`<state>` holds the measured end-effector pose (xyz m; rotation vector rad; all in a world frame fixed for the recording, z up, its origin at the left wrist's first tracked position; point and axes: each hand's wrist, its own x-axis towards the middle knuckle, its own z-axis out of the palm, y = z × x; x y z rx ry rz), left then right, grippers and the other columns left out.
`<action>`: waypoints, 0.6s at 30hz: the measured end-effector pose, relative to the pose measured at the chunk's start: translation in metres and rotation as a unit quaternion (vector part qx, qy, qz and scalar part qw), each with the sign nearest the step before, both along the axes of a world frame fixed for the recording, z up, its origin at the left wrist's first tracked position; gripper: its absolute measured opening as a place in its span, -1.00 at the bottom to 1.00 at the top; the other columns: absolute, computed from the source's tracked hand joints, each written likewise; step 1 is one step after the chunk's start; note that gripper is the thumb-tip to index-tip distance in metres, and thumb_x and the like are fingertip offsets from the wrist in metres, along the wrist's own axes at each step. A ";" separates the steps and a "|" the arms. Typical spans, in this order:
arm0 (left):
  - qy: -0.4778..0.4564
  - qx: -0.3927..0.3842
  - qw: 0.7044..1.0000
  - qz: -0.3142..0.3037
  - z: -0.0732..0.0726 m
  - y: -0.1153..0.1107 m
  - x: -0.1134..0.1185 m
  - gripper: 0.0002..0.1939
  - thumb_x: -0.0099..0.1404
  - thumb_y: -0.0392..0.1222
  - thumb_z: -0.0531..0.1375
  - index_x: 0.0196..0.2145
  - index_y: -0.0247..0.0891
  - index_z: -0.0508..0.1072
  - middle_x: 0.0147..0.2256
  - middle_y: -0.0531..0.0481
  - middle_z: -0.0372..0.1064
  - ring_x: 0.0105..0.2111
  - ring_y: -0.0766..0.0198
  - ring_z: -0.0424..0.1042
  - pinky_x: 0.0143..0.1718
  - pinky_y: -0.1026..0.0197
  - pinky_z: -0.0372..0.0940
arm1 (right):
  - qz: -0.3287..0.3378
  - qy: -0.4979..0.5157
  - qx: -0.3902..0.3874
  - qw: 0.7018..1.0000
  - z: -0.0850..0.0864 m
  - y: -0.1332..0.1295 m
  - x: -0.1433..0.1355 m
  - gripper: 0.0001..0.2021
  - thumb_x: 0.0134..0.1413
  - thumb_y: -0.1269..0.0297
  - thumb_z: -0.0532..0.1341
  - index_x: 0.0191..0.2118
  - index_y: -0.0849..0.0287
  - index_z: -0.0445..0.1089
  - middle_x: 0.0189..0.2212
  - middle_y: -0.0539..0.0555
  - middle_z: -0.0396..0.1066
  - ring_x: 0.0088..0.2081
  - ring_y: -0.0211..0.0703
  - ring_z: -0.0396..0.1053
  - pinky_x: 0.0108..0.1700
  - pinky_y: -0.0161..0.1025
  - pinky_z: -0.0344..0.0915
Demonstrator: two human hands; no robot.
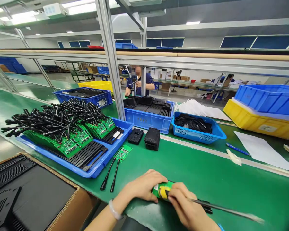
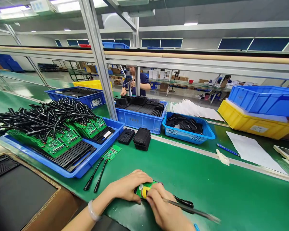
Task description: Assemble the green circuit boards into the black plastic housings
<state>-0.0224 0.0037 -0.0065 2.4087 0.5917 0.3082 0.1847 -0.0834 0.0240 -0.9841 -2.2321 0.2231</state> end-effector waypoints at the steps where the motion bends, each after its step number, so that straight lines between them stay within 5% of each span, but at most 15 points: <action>1: 0.002 -0.002 1.000 0.005 0.000 0.000 0.000 -0.26 0.06 -0.13 0.38 0.17 -0.10 0.24 0.10 -0.06 0.35 0.11 0.09 0.29 0.17 0.05 0.07 | 0.013 -0.018 -0.019 1.000 -0.002 0.001 -0.003 -0.84 0.32 0.42 -0.06 -0.24 0.08 0.21 -0.33 0.04 0.31 -0.42 -0.25 0.34 -0.38 -0.33 0.33; 6: 0.022 0.008 1.000 0.012 0.001 -0.001 0.002 -0.26 0.08 -0.09 0.38 0.18 -0.12 0.24 0.09 -0.08 0.36 0.12 0.09 0.29 0.17 0.06 0.10 | -0.070 -0.080 -0.043 0.993 0.000 0.028 0.026 -0.83 0.29 0.44 -0.08 -0.23 0.11 0.21 -0.32 0.04 0.28 -0.44 -0.24 0.34 -0.39 -0.31 0.28; 11: 0.031 0.051 0.998 0.012 0.013 0.007 0.006 -0.30 -0.02 0.03 0.44 0.07 -0.12 0.38 -0.03 -0.02 0.46 -0.01 0.11 0.42 0.06 0.14 0.23 | -0.223 -0.264 -0.013 0.938 -0.017 0.076 0.088 -0.71 0.11 0.59 -0.06 -0.30 0.15 0.35 -0.40 0.06 0.29 -0.55 -0.22 0.30 -0.53 -0.32 0.13; 15: -0.001 0.110 0.966 0.232 0.032 0.042 0.017 -0.60 0.22 -0.02 0.28 -0.01 -0.18 0.43 -0.05 -0.02 0.43 -0.01 0.10 0.41 0.04 0.14 0.24 | -0.248 -0.260 -0.025 0.933 -0.038 0.096 0.108 -0.60 0.04 0.66 -0.07 -0.28 0.17 0.45 -0.43 0.12 0.34 -0.49 -0.12 0.40 -0.48 -0.29 0.23; 18: -0.023 0.126 0.910 0.394 0.042 0.082 0.025 -0.47 0.34 -0.15 0.15 0.20 -0.38 0.17 0.18 -0.37 0.17 0.23 -0.15 0.13 0.22 -0.15 -0.02 | -0.257 -0.248 -0.039 0.933 -0.047 0.091 0.099 -0.61 0.07 0.65 -0.07 -0.20 0.28 0.46 -0.27 0.29 0.41 -0.44 -0.07 0.46 -0.44 -0.21 0.35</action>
